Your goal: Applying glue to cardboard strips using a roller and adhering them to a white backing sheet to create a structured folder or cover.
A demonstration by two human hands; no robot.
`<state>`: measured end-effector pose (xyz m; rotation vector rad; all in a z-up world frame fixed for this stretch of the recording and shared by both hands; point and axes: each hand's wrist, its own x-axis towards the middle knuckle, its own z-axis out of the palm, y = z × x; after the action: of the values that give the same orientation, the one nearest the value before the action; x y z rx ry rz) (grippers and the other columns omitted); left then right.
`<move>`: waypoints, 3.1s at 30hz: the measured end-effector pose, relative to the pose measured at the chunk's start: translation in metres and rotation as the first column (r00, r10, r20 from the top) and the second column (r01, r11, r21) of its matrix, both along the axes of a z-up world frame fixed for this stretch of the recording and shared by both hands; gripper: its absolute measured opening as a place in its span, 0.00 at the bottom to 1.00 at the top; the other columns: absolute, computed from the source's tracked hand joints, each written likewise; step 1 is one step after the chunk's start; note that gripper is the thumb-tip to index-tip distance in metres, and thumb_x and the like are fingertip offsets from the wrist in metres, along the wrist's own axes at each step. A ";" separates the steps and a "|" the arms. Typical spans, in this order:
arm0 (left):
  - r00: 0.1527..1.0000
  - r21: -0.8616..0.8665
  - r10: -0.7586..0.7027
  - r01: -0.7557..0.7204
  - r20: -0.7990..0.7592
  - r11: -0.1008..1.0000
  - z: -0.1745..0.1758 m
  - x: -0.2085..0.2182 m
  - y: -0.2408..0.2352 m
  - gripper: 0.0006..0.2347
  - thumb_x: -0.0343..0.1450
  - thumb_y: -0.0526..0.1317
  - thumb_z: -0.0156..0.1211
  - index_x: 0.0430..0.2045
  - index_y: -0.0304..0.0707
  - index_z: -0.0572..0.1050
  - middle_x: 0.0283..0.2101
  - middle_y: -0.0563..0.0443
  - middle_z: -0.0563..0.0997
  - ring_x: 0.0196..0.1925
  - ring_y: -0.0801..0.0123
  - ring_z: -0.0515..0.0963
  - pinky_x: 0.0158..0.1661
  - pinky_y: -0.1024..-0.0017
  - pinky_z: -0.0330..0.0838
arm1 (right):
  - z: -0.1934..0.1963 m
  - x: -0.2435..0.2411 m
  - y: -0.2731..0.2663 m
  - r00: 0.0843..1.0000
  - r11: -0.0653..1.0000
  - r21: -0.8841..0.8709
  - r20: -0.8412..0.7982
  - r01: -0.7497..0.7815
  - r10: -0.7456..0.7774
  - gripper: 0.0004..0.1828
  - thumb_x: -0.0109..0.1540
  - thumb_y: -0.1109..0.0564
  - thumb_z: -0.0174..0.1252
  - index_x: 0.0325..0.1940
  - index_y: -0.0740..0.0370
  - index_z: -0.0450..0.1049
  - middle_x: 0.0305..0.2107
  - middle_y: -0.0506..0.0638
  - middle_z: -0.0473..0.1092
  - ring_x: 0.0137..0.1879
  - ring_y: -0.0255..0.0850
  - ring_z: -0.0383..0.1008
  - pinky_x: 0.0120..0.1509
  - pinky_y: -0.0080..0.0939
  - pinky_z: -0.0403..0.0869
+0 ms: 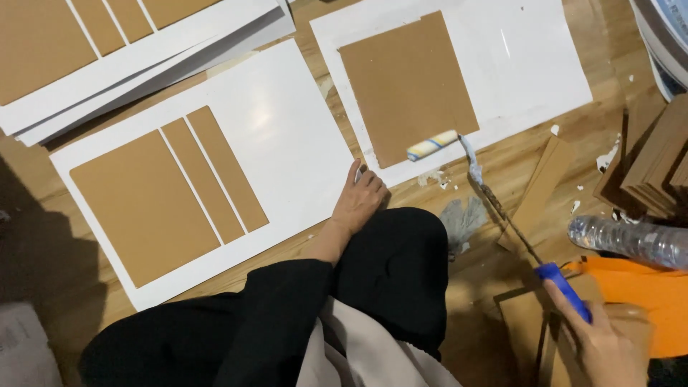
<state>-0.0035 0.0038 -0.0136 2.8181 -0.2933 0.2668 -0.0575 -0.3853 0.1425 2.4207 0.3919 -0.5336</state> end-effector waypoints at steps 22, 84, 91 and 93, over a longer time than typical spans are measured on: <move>0.999 0.031 -0.027 0.028 -0.023 0.999 0.010 -0.005 0.004 0.04 0.64 0.37 0.51 0.21 0.39 0.73 0.29 0.49 0.74 0.40 0.63 0.70 0.60 0.56 0.50 | -0.041 0.188 0.122 0.990 0.549 0.835 0.097 -0.024 -0.103 0.31 0.57 0.54 0.50 0.63 0.63 0.56 0.36 0.63 0.68 0.36 0.53 0.70 0.36 0.49 0.70; 0.615 -0.561 -0.086 -0.760 -0.784 -0.329 0.024 0.042 0.009 0.13 0.64 0.39 0.49 0.39 0.34 0.71 0.18 0.53 0.72 0.17 0.78 0.69 0.17 0.84 0.64 | -0.093 0.219 0.344 0.753 0.790 0.312 0.603 -0.528 0.265 0.01 0.45 0.56 0.57 0.18 0.50 0.72 0.13 0.45 0.67 0.22 0.39 0.68 0.32 0.40 0.56; 0.755 -0.761 0.374 -0.627 -0.539 0.168 0.045 -0.038 0.128 0.12 0.64 0.28 0.50 0.40 0.39 0.69 0.27 0.57 0.73 0.37 0.79 0.76 0.31 0.83 0.64 | 0.022 0.199 0.304 0.795 0.566 0.595 0.572 -0.571 0.201 0.05 0.63 0.57 0.65 0.35 0.60 0.79 0.26 0.46 0.71 0.27 0.36 0.66 0.31 0.30 0.63; 0.716 -0.537 0.603 -0.682 -0.352 0.497 0.045 -0.058 0.161 0.11 0.62 0.33 0.54 0.37 0.42 0.73 0.34 0.57 0.76 0.38 0.70 0.71 0.45 0.72 0.61 | 0.018 0.193 0.315 0.999 0.200 0.980 -0.027 0.024 0.016 0.06 0.63 0.68 0.58 0.39 0.79 0.73 0.20 0.56 0.64 0.23 0.37 0.58 0.25 0.31 0.57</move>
<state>-0.0615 0.1648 0.0316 2.0955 0.7904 0.2779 0.1354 -0.0699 0.1609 3.6926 1.0032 -0.3181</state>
